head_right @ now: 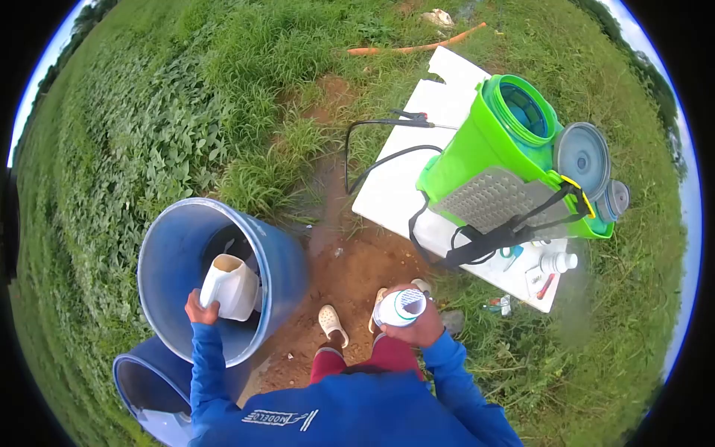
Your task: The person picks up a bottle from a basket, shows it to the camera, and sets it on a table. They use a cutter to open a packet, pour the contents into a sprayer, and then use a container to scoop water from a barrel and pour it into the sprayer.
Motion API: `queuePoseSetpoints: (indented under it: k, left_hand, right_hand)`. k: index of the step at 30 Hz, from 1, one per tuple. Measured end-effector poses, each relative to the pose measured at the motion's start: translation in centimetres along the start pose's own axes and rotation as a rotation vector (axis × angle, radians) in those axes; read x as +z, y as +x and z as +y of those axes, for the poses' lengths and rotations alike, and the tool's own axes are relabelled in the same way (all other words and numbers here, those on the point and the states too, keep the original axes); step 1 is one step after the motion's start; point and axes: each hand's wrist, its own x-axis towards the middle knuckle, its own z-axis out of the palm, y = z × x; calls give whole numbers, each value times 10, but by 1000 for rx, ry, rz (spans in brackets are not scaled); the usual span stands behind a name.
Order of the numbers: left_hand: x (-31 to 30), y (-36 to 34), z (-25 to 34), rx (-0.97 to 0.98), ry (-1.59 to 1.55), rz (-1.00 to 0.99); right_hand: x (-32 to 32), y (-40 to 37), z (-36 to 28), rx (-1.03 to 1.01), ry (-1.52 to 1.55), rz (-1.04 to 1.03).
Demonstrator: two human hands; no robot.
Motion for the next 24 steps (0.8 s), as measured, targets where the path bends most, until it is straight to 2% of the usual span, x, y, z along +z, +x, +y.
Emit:
queuePoseSetpoints:
  k: [3,5,7,9,11,13,15,17,19,21,24]
  left_hand:
    - [-84,31,95,170,-49,55]
    - [-119,51,132,301,9,245]
    - [-165,78,182,301,-50,84]
    - [-184,108,199,540,-43,296]
    - [-204,144,221,545,-265,298]
    - [-229,155,307,467,-406,142]
    - [-246,171,371,480,-424,-101]
    - [-250,182,428,406,-400,-137]
    - [-236,194,473,415,-587,-189]
    - [-230,224,502,516,-559,-379]
    - [-209,226,566,600,-487,-503]
  right_hand:
    - [-24,-12,-3,-52,50,44]
    - [-41,-20,-5,-59,55,104]
    - [-60,-26,-2,-158,6,138]
    - [-77,-38,-7,-116,29,175]
    - [-99,-46,-9,-141,17,201]
    - [-118,-57,-2,-134,74,259]
    - [-137,-64,-3,-153,80,292]
    - [-155,-75,4,-139,81,341]
    - [-175,-80,10,-194,63,377]
    - [-194,-89,11,-190,90,422]
    - [-220,-99,5,-190,49,459]
